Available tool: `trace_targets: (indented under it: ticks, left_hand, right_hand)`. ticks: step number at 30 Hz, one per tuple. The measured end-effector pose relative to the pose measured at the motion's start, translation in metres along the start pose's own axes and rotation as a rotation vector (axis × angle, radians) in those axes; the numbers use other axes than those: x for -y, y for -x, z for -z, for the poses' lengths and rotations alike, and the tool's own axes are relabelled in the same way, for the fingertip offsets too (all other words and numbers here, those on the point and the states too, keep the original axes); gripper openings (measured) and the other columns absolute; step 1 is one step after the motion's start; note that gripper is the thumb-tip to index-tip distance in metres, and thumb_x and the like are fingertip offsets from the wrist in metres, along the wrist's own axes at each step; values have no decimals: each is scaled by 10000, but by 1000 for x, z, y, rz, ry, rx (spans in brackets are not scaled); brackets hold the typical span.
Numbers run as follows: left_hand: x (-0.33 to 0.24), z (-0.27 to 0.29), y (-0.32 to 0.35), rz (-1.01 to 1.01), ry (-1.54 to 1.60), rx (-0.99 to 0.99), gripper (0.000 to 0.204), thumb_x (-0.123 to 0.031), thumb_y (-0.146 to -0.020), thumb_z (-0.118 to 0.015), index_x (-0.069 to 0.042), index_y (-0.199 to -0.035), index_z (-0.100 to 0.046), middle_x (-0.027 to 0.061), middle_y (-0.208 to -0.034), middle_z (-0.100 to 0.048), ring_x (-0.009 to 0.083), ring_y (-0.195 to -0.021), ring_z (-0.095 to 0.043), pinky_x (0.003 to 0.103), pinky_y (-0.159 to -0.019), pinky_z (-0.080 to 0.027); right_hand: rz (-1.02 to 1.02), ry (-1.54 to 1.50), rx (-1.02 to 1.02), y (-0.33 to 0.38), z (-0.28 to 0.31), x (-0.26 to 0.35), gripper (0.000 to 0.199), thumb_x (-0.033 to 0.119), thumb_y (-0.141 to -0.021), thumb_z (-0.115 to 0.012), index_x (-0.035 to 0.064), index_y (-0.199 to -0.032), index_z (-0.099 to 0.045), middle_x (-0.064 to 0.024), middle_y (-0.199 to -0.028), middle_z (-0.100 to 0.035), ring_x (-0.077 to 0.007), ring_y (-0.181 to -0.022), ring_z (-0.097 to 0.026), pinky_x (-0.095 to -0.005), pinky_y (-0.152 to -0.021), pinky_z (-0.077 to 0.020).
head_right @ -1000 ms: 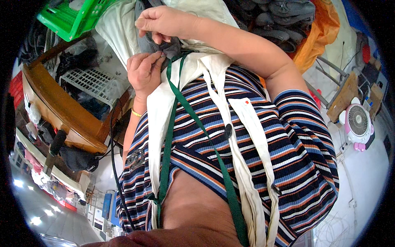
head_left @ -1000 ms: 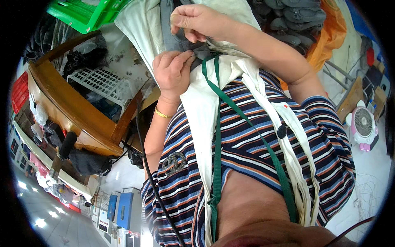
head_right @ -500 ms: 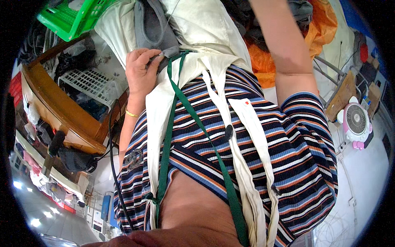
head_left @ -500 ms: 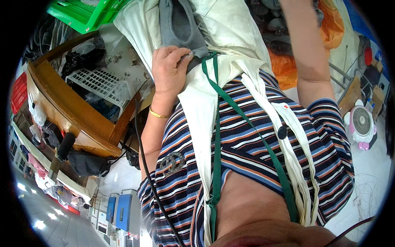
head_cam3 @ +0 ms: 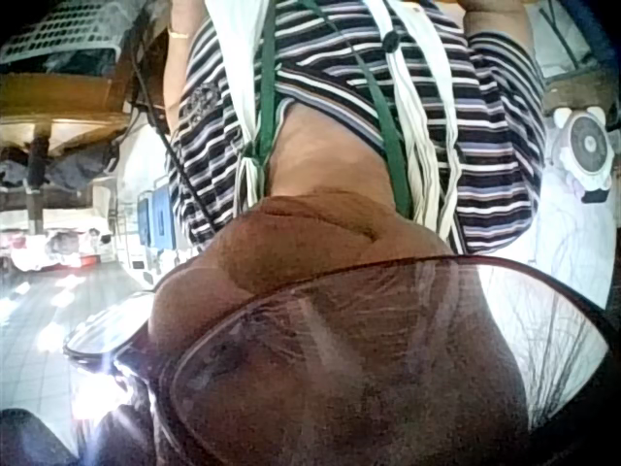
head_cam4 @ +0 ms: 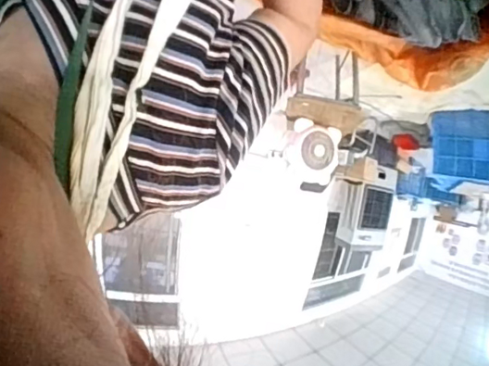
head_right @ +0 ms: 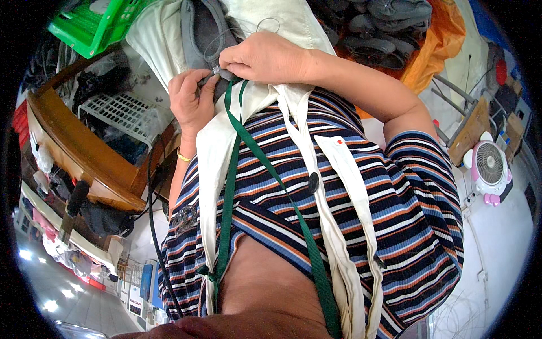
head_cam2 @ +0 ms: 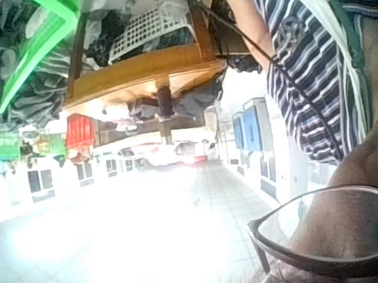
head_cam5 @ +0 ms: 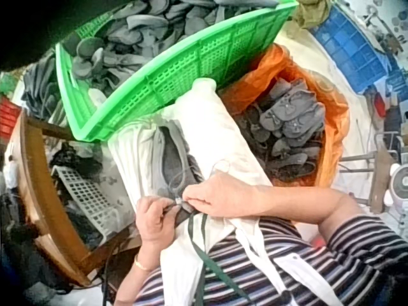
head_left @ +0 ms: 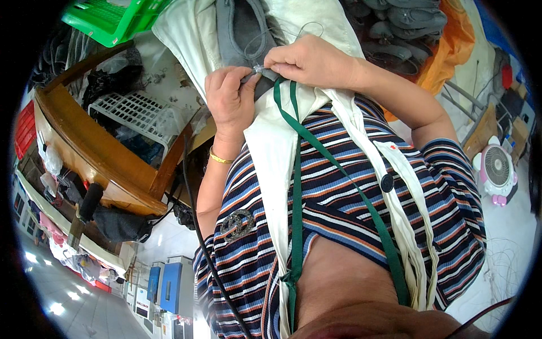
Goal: The person sits and sews gray socks by hand using a needle and thread. They pull the thread through the fabric repeatedly to stitch the socks, then place the finished items into a green basket.
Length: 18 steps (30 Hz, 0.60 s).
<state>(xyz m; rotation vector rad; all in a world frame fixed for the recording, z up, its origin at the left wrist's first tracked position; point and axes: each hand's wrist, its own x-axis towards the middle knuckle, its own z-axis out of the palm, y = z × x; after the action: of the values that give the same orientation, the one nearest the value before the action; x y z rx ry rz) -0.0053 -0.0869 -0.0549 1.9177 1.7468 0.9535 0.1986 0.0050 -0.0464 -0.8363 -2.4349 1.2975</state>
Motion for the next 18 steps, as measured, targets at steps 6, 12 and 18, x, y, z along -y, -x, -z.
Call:
trace_targets:
  ticks: [6, 12, 18]
  left_hand:
    - [0, -2, 0, -26, 22, -32, 225, -27, -699, -789, -81, -881, -670, 62, -861, -650, 265, -819, -568, 353, -739, -451]
    - [1, -4, 0, -40, 27, -49, 228, -37, -698, -795, -83, -881, -668, 61, -854, -650, 265, -809, -569, 352, -733, -452]
    - [3, -6, 0, -120, -7, -79, 233, -33, -692, -795, -92, -874, -661, 50, -847, -650, 257, -782, -573, 348, -707, -451]
  right_hand:
    - [-10, 36, 16, 0, 0, 3, 148, 149, -917, -616, 67, -1020, -685, -138, -780, -693, -270, -661, -685, -323, -605, -530]
    - [4, 57, 17, 0, 0, 2, 152, 152, -911, -618, 67, -1017, -686, -146, -769, -687, -282, -650, -678, -331, -598, -529]
    - [-17, 172, 22, -2, -2, 14, 119, 158, -910, -593, 65, -978, -623, -160, -717, -654, -342, -638, -653, -396, -570, -508]
